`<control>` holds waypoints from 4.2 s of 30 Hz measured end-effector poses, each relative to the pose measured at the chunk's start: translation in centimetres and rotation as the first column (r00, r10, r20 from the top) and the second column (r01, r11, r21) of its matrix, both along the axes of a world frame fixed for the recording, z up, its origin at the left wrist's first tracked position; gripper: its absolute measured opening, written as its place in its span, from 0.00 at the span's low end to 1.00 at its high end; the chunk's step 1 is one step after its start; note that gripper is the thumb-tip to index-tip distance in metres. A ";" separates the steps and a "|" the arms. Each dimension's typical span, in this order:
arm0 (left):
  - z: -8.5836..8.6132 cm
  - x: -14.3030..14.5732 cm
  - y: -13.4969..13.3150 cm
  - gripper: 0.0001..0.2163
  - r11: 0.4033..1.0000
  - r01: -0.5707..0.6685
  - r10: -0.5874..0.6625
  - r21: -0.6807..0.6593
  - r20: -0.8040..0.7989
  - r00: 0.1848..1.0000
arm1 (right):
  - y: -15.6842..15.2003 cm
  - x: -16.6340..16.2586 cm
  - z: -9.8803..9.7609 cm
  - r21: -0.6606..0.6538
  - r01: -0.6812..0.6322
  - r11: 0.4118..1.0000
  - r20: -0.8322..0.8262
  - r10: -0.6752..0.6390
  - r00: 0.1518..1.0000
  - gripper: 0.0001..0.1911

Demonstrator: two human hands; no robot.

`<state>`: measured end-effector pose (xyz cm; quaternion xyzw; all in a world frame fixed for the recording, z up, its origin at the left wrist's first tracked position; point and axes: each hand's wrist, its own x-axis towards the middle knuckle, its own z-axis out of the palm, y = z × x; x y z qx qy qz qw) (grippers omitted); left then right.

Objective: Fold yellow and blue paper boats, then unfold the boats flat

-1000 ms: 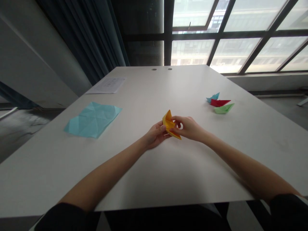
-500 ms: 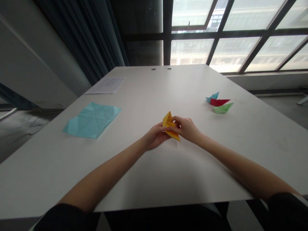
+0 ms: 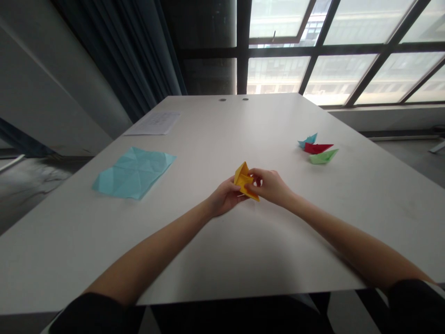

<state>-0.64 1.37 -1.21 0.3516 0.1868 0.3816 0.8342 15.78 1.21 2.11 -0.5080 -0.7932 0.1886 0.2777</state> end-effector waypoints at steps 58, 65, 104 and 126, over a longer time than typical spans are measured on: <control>-0.4 0.6 -0.2 0.10 0.970 -0.208 0.238 0.129 -0.291 0.927 | 0.1 0.5 1.0 0.152 -0.267 0.952 0.143 0.246 0.959 0.12; -0.3 0.3 -0.3 0.12 0.975 -0.203 0.220 0.094 -0.244 0.944 | 0.0 0.0 0.6 0.153 -0.186 0.971 0.120 0.168 0.978 0.06; 1.0 -0.5 -0.4 0.15 0.807 -0.136 0.517 0.574 -0.577 0.632 | 0.5 0.3 1.6 -0.032 -0.046 0.998 -0.259 0.036 0.965 0.18; 2.2 -1.4 0.2 0.16 0.731 0.081 0.547 0.678 -0.652 0.524 | 1.3 1.3 0.8 -0.120 -0.132 0.984 -0.208 0.105 0.973 0.12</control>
